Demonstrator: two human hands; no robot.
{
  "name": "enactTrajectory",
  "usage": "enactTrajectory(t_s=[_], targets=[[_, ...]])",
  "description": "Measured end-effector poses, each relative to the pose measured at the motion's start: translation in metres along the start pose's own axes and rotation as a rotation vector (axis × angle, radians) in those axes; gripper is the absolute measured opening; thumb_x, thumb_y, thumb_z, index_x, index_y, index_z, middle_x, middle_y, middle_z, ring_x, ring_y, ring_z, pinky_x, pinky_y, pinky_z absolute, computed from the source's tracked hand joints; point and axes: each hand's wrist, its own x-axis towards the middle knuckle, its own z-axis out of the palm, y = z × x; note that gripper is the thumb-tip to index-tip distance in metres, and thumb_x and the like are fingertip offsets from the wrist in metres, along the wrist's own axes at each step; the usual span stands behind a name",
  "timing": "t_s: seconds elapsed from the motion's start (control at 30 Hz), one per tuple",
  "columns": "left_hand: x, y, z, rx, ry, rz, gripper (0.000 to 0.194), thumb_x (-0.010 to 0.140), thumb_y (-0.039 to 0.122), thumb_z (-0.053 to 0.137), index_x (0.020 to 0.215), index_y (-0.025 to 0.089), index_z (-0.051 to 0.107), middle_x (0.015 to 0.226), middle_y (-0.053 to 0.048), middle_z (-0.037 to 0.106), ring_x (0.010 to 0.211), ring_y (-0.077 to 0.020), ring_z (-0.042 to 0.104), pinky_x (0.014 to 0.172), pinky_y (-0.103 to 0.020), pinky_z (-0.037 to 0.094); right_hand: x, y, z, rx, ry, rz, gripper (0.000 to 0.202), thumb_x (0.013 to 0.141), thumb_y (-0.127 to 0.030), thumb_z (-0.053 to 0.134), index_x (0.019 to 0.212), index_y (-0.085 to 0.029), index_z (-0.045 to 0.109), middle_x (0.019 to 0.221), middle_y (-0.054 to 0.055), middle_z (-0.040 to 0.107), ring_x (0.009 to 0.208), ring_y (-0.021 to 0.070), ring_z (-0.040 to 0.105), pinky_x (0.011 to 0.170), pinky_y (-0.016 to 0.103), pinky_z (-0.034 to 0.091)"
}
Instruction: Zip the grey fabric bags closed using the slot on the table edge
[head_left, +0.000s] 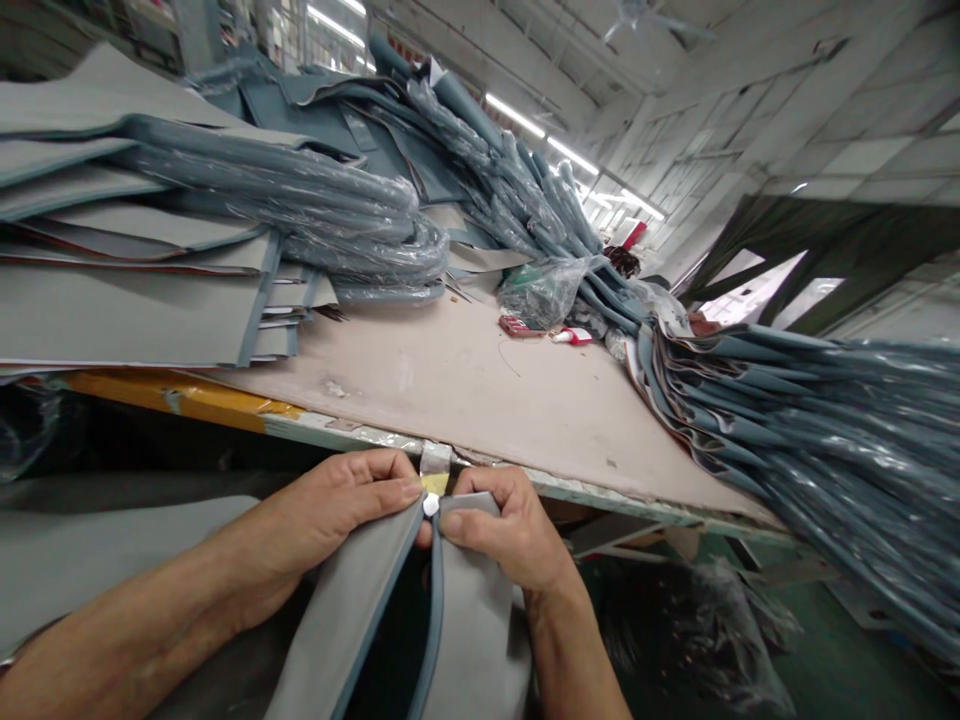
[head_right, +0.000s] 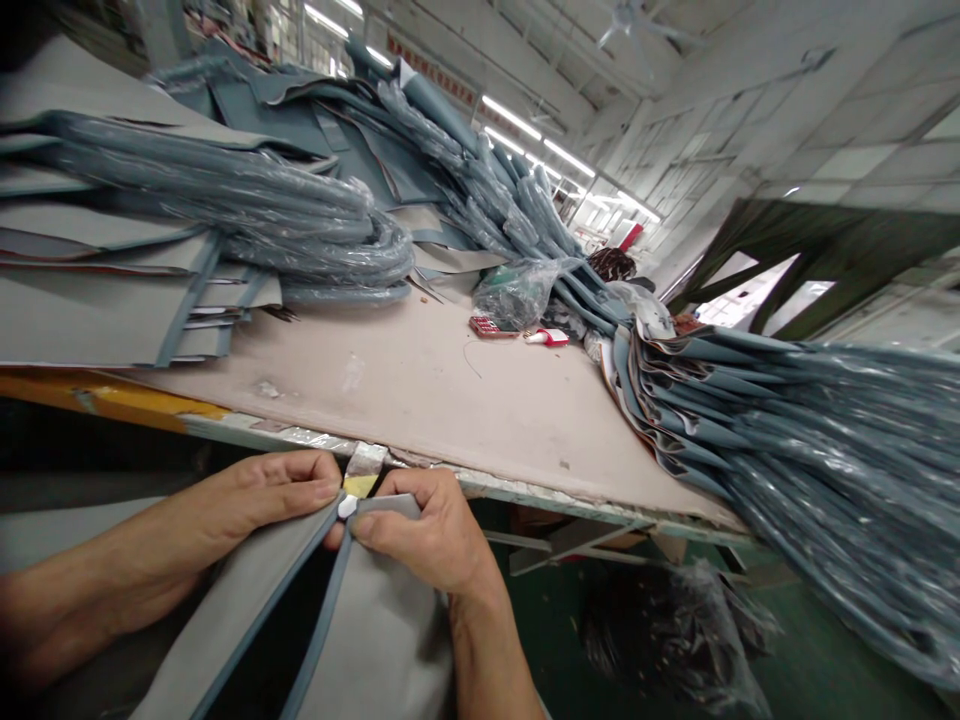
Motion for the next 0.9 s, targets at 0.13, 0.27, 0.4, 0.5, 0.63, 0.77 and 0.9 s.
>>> enactTrajectory(t_s=[0.13, 0.27, 0.4, 0.5, 0.63, 0.77, 0.9], targets=[[-0.002, 0.001, 0.004, 0.003, 0.031, 0.016, 0.048, 0.068, 0.057, 0.085, 0.072, 0.016, 0.061, 0.068, 0.002, 0.071, 0.059, -0.0095, 0.052, 0.06, -0.018, 0.039, -0.001, 0.001, 0.001, 0.016, -0.001, 0.017, 0.029, 0.068, -0.036, 0.073, 0.059, -0.017, 0.053, 0.049, -0.006, 0.039, 0.047, 0.006, 0.026, 0.043, 0.02, 0.02], [-0.004, 0.004, 0.004, 0.011, 0.033, 0.008, 0.048, 0.066, 0.057, 0.085, 0.072, 0.016, 0.058, 0.068, 0.002, 0.071, 0.058, -0.009, 0.05, 0.058, -0.018, 0.038, -0.001, 0.001, 0.001, 0.025, 0.002, 0.041, 0.028, 0.067, -0.034, 0.072, 0.057, -0.017, 0.052, 0.049, -0.006, 0.038, 0.047, 0.0058, 0.025, 0.043, 0.02, 0.02], [-0.002, 0.005, 0.002, 0.069, 0.024, 0.009, 0.053, 0.063, 0.06, 0.084, 0.072, 0.016, 0.056, 0.068, -0.001, 0.072, 0.056, -0.0092, 0.05, 0.056, -0.018, 0.037, -0.002, 0.001, 0.001, 0.026, 0.001, 0.041, 0.028, 0.066, -0.035, 0.073, 0.058, -0.016, 0.053, 0.05, -0.006, 0.04, 0.048, 0.0061, 0.027, 0.044, 0.02, 0.02], [-0.002, 0.006, 0.002, 0.088, 0.033, 0.01, 0.053, 0.062, 0.062, 0.082, 0.072, 0.017, 0.054, 0.066, 0.001, 0.069, 0.055, -0.0091, 0.048, 0.056, -0.019, 0.037, -0.003, 0.003, 0.0, 0.007, -0.002, 0.034, 0.028, 0.067, -0.034, 0.073, 0.058, -0.016, 0.054, 0.05, -0.006, 0.04, 0.048, 0.0062, 0.026, 0.044, 0.02, 0.02], [-0.001, 0.003, 0.001, 0.175, 0.018, 0.061, 0.049, 0.068, 0.061, 0.077, 0.073, 0.017, 0.055, 0.064, 0.002, 0.064, 0.054, -0.009, 0.044, 0.054, -0.019, 0.034, -0.002, 0.005, 0.001, 0.033, 0.015, 0.028, 0.03, 0.069, -0.036, 0.074, 0.058, -0.017, 0.053, 0.05, -0.007, 0.038, 0.048, 0.006, 0.024, 0.043, 0.02, 0.019], [-0.002, -0.005, 0.0, 0.366, 0.054, 0.251, 0.042, 0.086, 0.058, 0.062, 0.074, 0.018, 0.054, 0.065, 0.006, 0.051, 0.057, -0.0095, 0.038, 0.055, -0.02, 0.031, 0.0, 0.004, 0.002, 0.028, 0.041, 0.029, 0.031, 0.069, -0.037, 0.074, 0.058, -0.017, 0.052, 0.049, -0.007, 0.036, 0.048, 0.006, 0.023, 0.043, 0.021, 0.018], [-0.003, -0.008, 0.001, 0.589, 0.18, 0.345, 0.042, 0.092, 0.057, 0.05, 0.074, 0.019, 0.053, 0.065, 0.006, 0.038, 0.061, -0.0115, 0.035, 0.056, -0.022, 0.029, 0.001, 0.001, 0.004, 0.042, 0.048, 0.032, 0.03, 0.068, -0.034, 0.073, 0.056, -0.017, 0.052, 0.049, -0.008, 0.035, 0.048, 0.006, 0.022, 0.043, 0.021, 0.018]])
